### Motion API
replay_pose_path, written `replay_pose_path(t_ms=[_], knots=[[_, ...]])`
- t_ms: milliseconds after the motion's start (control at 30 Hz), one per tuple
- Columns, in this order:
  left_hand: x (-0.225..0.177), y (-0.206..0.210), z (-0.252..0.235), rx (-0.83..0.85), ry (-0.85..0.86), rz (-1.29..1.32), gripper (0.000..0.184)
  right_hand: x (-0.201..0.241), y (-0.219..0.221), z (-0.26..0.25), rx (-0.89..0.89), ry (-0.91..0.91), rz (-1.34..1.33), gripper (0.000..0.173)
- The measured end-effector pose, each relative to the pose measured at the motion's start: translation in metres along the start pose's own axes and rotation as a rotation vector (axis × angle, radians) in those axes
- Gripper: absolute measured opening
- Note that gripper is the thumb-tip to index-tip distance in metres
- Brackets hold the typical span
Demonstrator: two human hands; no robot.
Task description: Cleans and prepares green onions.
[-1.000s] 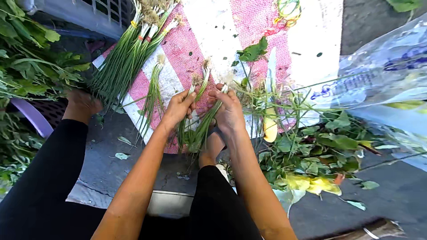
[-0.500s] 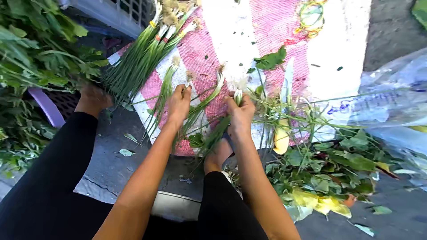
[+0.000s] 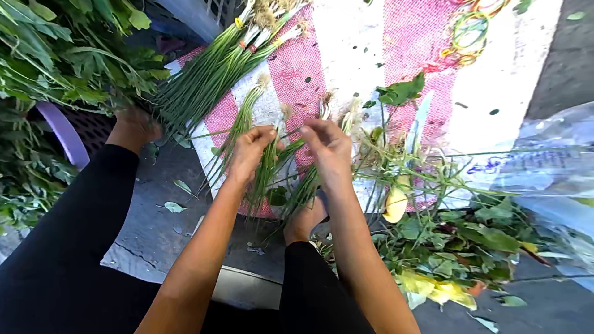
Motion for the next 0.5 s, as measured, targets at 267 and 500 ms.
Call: replay_pose_path(t_ms=[267, 500], knots=[[0.009, 0.012, 0.008, 0.022, 0.083, -0.192, 0.014, -0.005, 0.019, 0.006, 0.193, 0.120, -0.146, 0.015], [-0.016, 0.011, 0.010, -0.058, 0.239, -0.876, 0.026, -0.017, 0.012, 0.012, 0.176, 0.105, 0.078, 0.017]])
Point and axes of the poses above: each hand's wrist, its own z-axis away from the middle knuckle, its own y-axis out of the palm, x = y × z, the point moved 6 cm from there along -z, towards the middle knuckle, and after that the axes turned 2 degrees about -z, right-handed, at the moved point
